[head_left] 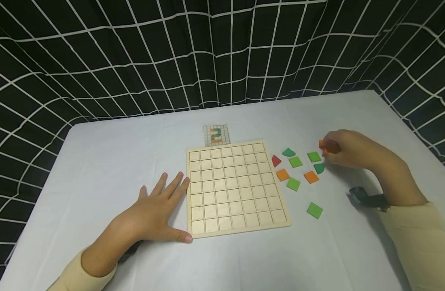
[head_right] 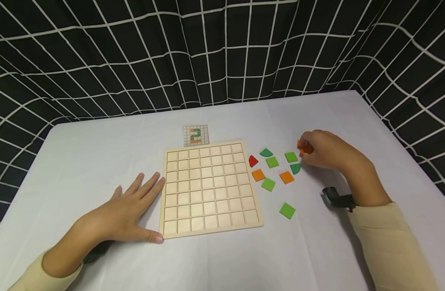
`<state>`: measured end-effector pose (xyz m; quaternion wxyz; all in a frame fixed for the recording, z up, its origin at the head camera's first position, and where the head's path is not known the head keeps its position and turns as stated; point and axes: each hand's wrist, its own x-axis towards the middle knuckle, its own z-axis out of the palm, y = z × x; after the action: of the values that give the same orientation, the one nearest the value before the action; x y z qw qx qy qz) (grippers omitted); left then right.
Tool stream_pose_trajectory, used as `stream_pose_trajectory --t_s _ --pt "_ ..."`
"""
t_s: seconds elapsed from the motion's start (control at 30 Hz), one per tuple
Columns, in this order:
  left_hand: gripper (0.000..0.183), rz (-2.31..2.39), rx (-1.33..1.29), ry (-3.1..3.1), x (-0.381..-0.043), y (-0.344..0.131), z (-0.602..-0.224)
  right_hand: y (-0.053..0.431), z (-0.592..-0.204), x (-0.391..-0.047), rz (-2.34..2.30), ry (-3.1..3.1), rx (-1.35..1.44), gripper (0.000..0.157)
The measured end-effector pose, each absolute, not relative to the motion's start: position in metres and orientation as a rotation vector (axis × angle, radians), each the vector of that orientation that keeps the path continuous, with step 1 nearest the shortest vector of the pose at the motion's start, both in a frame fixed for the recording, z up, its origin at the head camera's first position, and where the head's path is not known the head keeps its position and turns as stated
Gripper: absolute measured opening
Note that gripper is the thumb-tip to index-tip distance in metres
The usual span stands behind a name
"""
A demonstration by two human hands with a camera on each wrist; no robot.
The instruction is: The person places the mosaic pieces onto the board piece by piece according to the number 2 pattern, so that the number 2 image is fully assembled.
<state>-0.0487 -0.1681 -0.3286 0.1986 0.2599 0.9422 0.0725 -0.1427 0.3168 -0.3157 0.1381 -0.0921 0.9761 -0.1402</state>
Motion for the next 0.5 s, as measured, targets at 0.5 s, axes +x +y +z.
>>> stream_pose_trajectory --t_s 0.5 --pt "0.133 0.194 0.739 2.642 -0.049 -0.168 -0.329 0.247 -0.305 -0.145 -0.446 2.877 -0.542 0.028"
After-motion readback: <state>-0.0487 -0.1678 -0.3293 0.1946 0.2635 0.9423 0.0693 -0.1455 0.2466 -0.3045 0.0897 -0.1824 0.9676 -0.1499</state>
